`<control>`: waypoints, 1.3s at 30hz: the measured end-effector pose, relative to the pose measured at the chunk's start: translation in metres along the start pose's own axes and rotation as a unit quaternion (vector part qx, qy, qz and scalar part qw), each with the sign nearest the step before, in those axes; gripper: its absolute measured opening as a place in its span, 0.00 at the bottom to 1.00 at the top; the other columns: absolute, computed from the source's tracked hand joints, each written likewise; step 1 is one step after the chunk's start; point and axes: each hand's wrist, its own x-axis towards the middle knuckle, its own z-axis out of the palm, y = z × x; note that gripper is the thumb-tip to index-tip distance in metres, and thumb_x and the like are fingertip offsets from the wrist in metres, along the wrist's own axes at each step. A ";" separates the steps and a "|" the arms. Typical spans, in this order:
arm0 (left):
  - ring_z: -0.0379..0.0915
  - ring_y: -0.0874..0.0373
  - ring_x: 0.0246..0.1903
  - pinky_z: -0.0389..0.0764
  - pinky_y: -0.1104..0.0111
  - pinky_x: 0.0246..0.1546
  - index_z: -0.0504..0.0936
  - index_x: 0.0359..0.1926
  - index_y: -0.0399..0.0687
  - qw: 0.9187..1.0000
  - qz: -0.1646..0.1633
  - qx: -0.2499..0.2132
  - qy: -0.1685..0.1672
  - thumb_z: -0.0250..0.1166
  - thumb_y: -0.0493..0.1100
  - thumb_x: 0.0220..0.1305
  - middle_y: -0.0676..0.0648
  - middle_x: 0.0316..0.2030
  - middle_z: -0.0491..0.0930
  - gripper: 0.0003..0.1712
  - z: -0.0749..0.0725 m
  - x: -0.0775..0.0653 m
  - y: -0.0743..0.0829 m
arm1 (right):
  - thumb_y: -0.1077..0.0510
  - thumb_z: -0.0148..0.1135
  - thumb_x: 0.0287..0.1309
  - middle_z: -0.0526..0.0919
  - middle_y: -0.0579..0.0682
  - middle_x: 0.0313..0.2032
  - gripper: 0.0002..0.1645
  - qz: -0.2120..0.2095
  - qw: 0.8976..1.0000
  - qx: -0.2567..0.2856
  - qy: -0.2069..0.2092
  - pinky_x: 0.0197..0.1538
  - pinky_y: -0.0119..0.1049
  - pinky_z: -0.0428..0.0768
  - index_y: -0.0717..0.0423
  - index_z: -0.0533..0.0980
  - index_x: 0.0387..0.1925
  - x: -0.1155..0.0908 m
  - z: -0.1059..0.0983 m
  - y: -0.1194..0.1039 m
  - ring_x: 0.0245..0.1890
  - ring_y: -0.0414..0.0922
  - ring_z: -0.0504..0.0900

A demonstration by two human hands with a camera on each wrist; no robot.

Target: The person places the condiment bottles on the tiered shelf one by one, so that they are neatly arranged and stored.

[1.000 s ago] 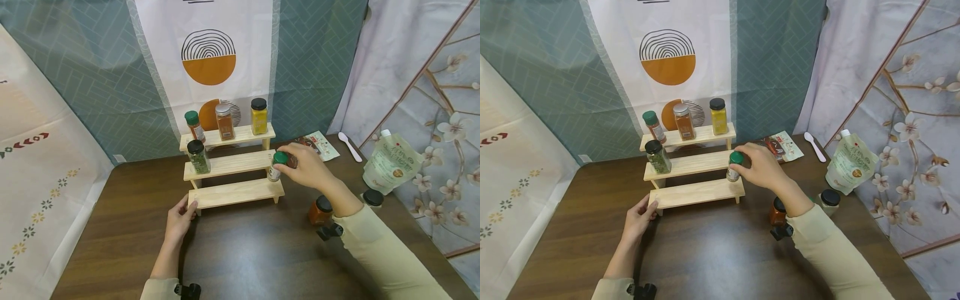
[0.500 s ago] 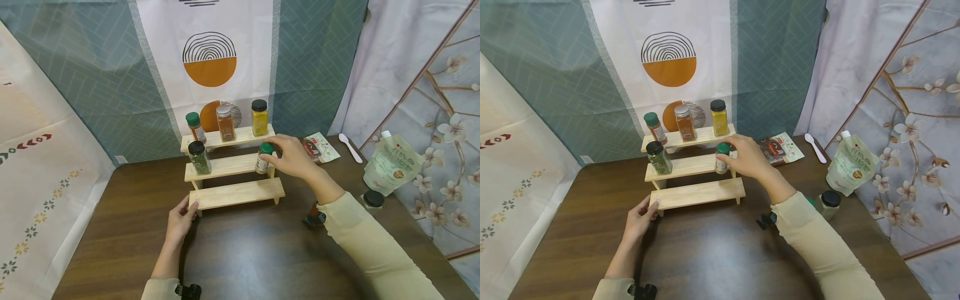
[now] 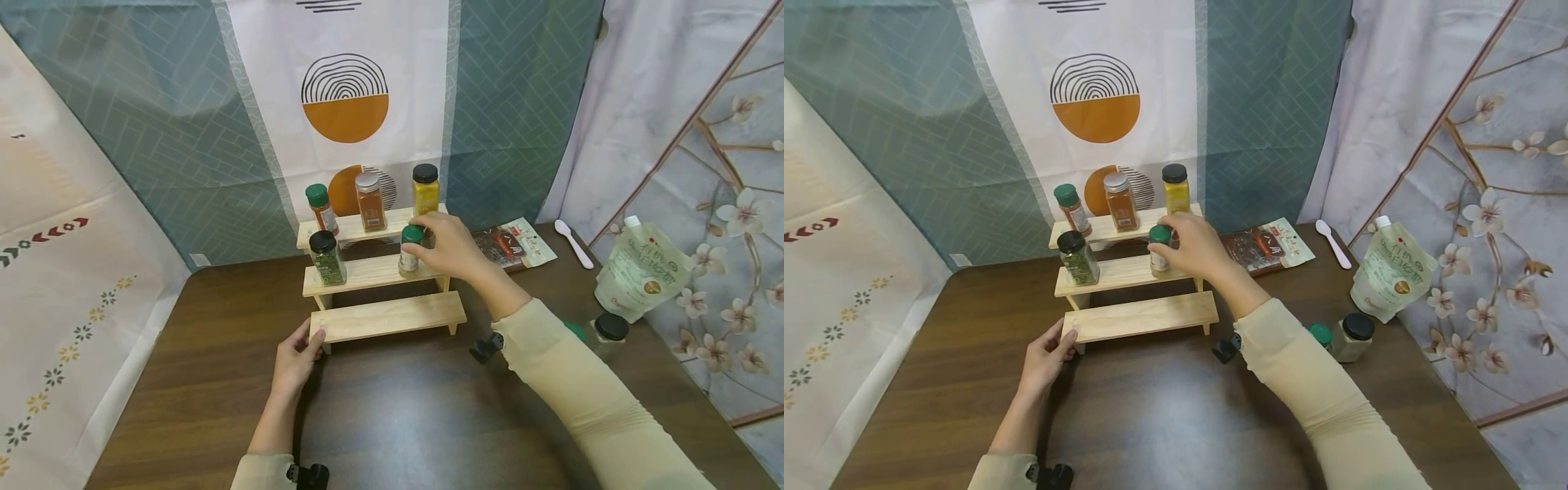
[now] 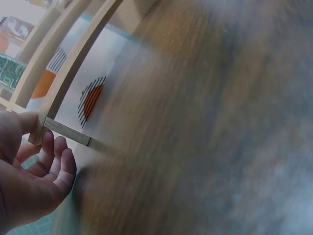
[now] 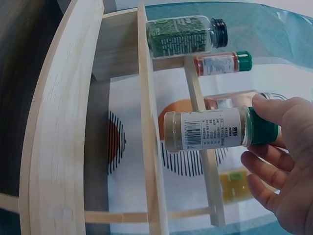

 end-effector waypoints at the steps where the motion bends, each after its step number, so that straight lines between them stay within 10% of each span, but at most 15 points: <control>1: 0.74 0.61 0.29 0.80 0.74 0.30 0.71 0.70 0.37 1.000 0.000 0.000 0.001 0.66 0.42 0.71 0.44 0.32 0.78 0.31 0.000 0.000 0.000 | 0.49 0.72 0.62 0.84 0.55 0.46 0.29 0.000 1.000 -0.004 -0.002 0.46 0.45 0.80 0.63 0.79 0.57 0.002 0.001 -0.001 0.42 0.51 0.82; 23: 0.74 0.58 0.32 0.80 0.74 0.33 0.71 0.71 0.38 1.000 0.004 0.004 -0.006 0.65 0.44 0.72 0.42 0.35 0.79 0.31 -0.001 0.000 -0.001 | 0.43 0.68 0.65 0.81 0.54 0.55 0.32 0.036 0.997 -0.016 -0.069 0.47 0.42 0.80 0.57 0.76 0.63 0.034 0.032 -0.022 0.44 0.49 0.80; 39: 0.75 0.57 0.33 0.81 0.73 0.33 0.70 0.71 0.37 1.000 0.001 0.002 -0.004 0.65 0.42 0.72 0.42 0.36 0.80 0.31 0.000 0.000 -0.001 | 0.40 0.70 0.62 0.82 0.53 0.48 0.37 0.049 0.997 0.008 -0.051 0.48 0.47 0.80 0.59 0.75 0.63 0.014 0.035 -0.005 0.45 0.51 0.82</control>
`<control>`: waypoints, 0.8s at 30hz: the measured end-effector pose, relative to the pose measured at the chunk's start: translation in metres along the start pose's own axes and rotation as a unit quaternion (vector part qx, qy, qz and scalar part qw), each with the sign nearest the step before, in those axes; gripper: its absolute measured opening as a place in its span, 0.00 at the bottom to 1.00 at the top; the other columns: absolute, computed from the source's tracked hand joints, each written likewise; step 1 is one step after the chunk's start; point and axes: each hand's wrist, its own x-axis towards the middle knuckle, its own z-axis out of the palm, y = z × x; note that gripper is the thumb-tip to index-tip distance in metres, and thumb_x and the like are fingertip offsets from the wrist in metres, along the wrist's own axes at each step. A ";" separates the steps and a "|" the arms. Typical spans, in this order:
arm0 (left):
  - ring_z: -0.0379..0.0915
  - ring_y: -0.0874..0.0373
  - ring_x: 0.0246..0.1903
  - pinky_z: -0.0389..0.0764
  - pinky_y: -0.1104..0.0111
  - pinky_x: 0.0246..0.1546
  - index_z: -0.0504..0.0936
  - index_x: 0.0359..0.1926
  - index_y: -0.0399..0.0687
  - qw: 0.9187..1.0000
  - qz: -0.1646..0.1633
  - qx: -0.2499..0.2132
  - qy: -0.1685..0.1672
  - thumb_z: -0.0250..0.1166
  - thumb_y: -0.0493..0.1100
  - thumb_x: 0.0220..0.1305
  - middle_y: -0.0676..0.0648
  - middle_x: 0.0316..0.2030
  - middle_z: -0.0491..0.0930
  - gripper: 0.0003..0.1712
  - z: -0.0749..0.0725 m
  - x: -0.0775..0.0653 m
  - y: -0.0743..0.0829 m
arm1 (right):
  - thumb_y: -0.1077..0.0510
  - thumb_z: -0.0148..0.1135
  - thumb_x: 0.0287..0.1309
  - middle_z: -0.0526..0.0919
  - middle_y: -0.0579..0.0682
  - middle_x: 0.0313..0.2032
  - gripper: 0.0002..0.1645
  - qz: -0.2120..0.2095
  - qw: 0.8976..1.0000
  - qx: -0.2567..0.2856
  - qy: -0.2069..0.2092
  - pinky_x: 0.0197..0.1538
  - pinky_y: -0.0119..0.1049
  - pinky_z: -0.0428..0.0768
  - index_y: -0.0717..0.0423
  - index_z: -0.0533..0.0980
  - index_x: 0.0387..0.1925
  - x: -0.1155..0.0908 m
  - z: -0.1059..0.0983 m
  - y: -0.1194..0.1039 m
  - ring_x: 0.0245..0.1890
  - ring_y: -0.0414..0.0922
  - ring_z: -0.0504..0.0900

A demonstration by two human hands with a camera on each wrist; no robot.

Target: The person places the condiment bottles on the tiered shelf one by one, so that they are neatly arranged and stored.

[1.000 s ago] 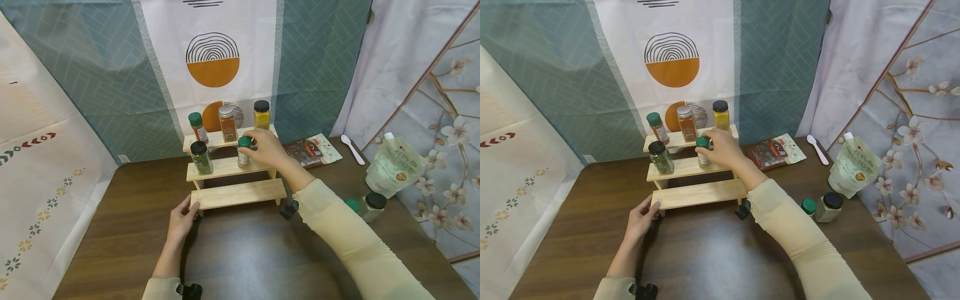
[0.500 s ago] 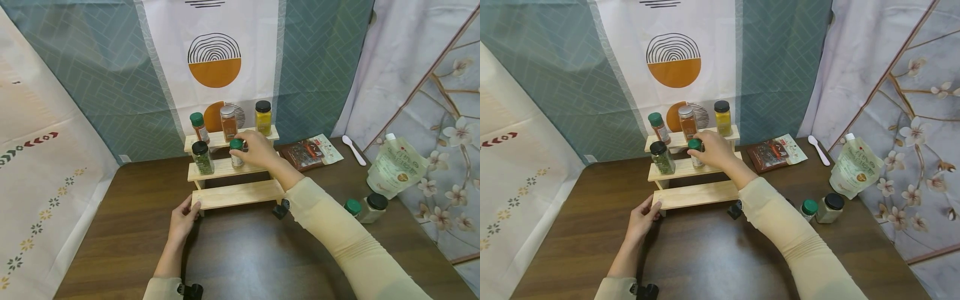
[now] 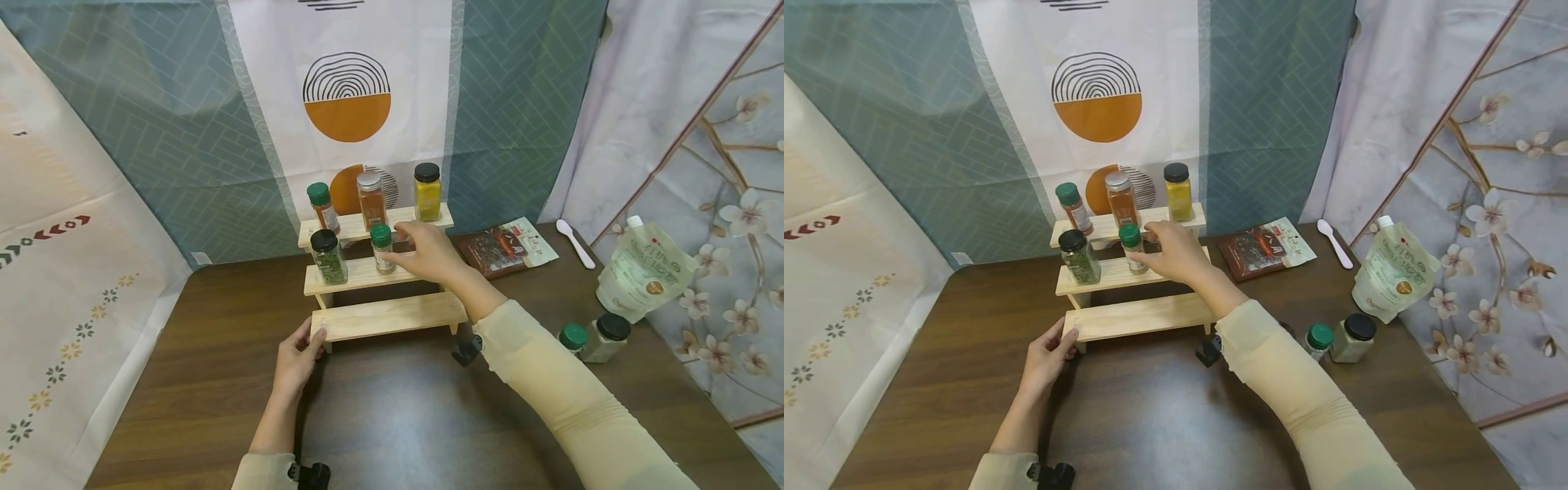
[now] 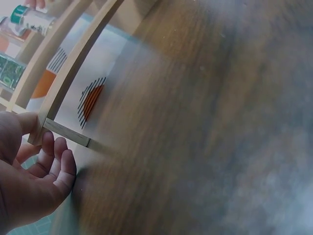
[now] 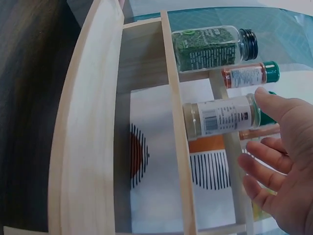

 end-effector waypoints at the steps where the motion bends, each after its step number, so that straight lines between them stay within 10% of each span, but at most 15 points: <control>1: 0.75 0.57 0.33 0.81 0.73 0.33 0.70 0.71 0.37 1.000 0.000 0.001 0.000 0.65 0.43 0.72 0.42 0.36 0.80 0.31 0.000 0.000 0.000 | 0.40 0.70 0.62 0.82 0.53 0.47 0.36 -0.003 1.000 0.001 0.002 0.48 0.47 0.80 0.60 0.75 0.62 -0.002 0.000 0.002 0.45 0.52 0.82; 24: 0.75 0.60 0.31 0.80 0.75 0.32 0.69 0.71 0.37 1.000 -0.008 0.013 0.007 0.65 0.42 0.72 0.43 0.37 0.80 0.31 0.001 0.000 0.000 | 0.45 0.72 0.61 0.84 0.56 0.47 0.36 0.016 0.999 -0.019 -0.024 0.46 0.50 0.82 0.62 0.75 0.63 -0.064 -0.027 0.042 0.43 0.53 0.84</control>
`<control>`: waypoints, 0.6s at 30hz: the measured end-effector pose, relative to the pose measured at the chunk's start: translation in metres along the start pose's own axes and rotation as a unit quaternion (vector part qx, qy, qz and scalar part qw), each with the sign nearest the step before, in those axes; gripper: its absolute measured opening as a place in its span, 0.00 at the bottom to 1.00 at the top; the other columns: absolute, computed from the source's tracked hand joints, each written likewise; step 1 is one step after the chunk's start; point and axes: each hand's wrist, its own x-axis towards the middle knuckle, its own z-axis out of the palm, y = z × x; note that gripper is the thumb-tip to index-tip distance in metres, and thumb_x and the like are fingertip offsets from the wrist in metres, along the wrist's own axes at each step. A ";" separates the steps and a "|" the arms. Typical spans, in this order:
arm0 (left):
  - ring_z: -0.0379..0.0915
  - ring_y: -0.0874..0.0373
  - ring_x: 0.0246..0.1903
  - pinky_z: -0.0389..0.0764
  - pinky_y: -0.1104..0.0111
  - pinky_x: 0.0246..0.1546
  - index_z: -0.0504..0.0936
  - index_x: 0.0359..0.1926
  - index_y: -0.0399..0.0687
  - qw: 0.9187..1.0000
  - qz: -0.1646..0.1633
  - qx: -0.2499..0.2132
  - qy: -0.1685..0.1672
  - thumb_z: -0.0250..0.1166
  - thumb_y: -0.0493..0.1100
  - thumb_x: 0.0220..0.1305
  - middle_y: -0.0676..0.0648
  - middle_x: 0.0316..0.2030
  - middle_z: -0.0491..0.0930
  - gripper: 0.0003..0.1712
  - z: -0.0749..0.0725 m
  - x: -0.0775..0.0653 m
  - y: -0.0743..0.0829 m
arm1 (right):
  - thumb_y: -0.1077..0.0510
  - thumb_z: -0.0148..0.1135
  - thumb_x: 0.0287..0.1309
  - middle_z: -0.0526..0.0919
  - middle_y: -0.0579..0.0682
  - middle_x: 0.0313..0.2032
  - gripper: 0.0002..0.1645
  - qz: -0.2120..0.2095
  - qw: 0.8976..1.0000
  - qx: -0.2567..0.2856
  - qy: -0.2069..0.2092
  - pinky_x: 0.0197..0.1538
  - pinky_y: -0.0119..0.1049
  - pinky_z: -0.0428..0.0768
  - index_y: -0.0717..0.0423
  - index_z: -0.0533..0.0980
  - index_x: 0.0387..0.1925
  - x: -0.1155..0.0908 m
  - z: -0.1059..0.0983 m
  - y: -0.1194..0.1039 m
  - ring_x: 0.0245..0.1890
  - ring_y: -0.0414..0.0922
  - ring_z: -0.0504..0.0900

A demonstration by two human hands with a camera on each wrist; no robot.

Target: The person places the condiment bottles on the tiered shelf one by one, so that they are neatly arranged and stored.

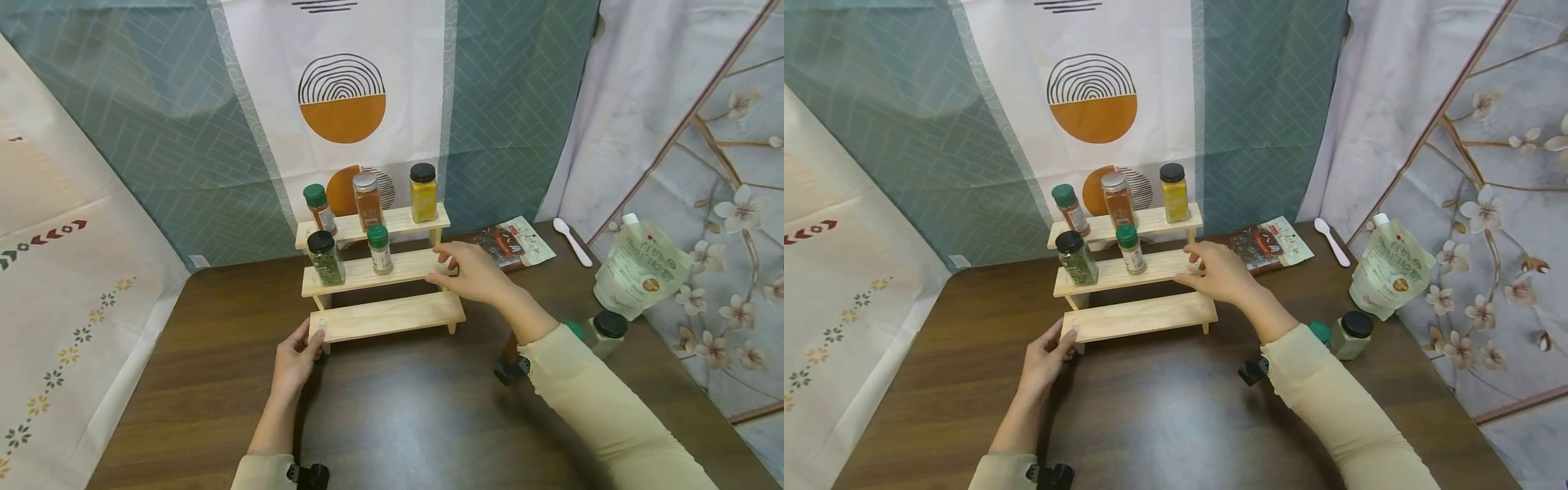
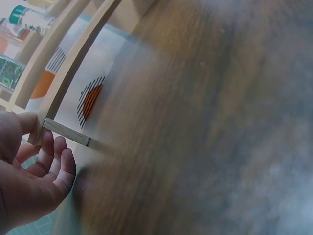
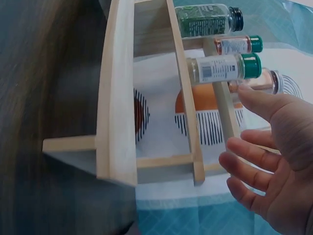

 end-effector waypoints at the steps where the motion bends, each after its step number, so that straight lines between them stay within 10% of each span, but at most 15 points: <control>1: 0.75 0.60 0.31 0.80 0.75 0.32 0.69 0.72 0.38 1.000 -0.001 0.002 0.000 0.65 0.42 0.72 0.43 0.37 0.80 0.31 0.000 0.000 0.000 | 0.46 0.73 0.60 0.84 0.56 0.47 0.36 -0.002 1.000 -0.001 0.001 0.47 0.50 0.82 0.62 0.75 0.63 -0.002 0.000 0.002 0.43 0.53 0.84; 18: 0.75 0.60 0.31 0.80 0.75 0.32 0.70 0.71 0.37 1.000 0.008 0.005 0.000 0.65 0.42 0.72 0.43 0.36 0.79 0.30 0.000 0.001 0.000 | 0.48 0.73 0.60 0.84 0.56 0.44 0.29 -0.018 1.000 -0.014 0.002 0.48 0.52 0.82 0.62 0.79 0.57 -0.044 -0.006 0.030 0.42 0.53 0.84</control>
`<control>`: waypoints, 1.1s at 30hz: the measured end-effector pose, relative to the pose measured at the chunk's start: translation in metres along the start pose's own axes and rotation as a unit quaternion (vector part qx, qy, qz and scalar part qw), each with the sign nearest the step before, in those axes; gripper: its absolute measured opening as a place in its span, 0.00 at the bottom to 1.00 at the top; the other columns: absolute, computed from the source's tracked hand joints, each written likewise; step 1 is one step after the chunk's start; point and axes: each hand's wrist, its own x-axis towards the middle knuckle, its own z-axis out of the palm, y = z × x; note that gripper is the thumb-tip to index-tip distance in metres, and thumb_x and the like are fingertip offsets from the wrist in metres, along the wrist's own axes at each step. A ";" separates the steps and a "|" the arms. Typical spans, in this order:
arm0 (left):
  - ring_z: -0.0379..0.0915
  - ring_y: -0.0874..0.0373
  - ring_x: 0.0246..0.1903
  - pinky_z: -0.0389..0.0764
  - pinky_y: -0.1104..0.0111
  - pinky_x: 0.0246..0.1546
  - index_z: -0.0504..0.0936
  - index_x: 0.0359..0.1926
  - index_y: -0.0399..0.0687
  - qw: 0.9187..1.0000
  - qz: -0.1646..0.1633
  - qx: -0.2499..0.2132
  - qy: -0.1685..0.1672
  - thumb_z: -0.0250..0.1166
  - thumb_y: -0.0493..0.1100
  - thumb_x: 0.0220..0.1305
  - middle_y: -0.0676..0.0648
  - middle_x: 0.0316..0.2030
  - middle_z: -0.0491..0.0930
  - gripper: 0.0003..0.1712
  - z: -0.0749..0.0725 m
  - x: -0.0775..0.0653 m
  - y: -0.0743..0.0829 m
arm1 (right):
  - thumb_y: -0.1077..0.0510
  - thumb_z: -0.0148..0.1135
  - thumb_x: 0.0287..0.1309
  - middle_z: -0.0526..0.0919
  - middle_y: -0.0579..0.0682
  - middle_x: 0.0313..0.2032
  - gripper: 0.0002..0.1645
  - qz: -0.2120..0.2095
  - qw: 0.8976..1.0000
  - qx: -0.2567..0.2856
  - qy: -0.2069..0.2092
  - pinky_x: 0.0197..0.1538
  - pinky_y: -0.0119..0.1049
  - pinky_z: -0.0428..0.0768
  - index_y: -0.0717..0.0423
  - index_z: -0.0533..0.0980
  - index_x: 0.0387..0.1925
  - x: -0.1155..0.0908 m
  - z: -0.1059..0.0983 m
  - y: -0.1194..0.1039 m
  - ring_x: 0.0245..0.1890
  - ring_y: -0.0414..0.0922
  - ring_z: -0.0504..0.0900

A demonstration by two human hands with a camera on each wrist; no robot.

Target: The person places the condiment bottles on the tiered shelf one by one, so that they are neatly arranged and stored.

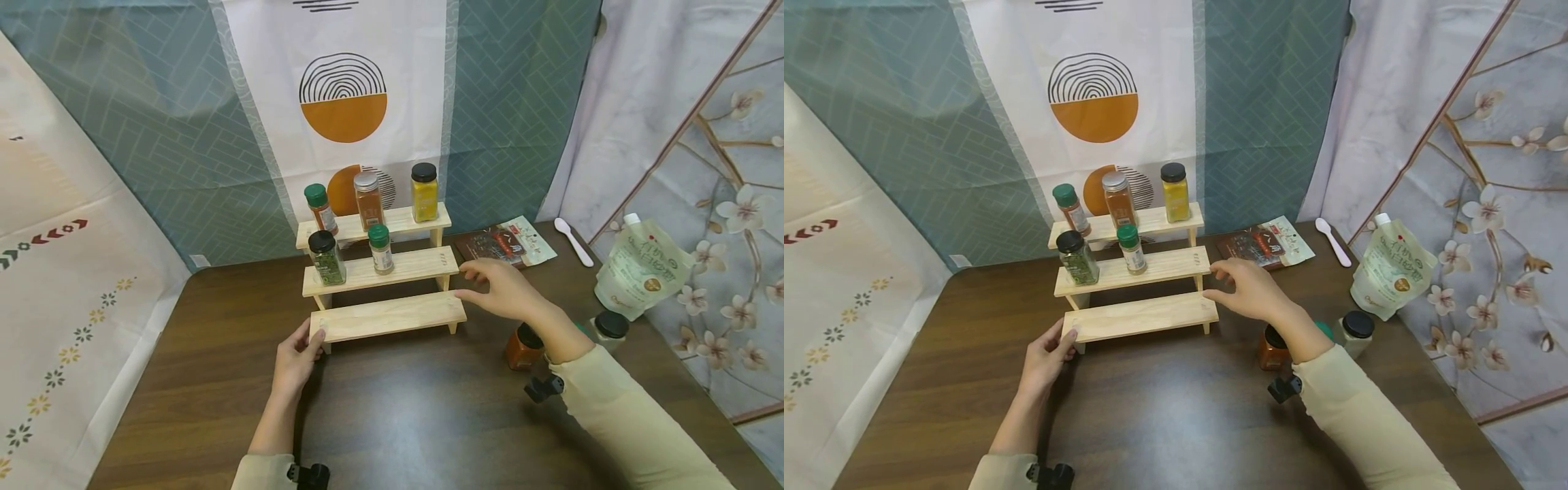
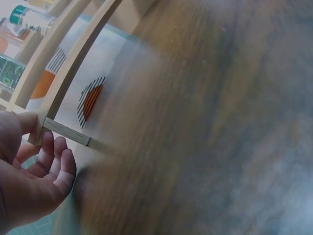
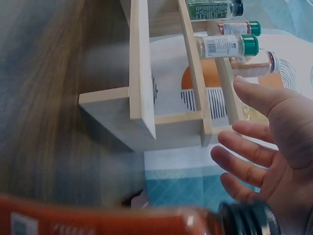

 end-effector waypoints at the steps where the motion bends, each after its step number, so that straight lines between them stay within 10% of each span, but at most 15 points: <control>1: 0.75 0.60 0.31 0.80 0.75 0.32 0.70 0.71 0.37 1.000 0.000 0.001 -0.001 0.65 0.42 0.72 0.42 0.36 0.79 0.31 0.000 0.000 0.000 | 0.48 0.73 0.60 0.84 0.55 0.43 0.29 -0.001 1.000 -0.003 0.001 0.48 0.51 0.82 0.62 0.79 0.56 -0.003 -0.001 0.001 0.42 0.52 0.84; 33: 0.75 0.59 0.32 0.81 0.73 0.34 0.69 0.72 0.39 1.000 -0.005 -0.002 -0.005 0.65 0.44 0.72 0.42 0.37 0.80 0.31 0.000 -0.002 0.000 | 0.53 0.74 0.60 0.84 0.47 0.46 0.26 -0.026 1.000 0.001 -0.009 0.44 0.46 0.83 0.58 0.79 0.57 -0.084 -0.032 0.027 0.42 0.45 0.83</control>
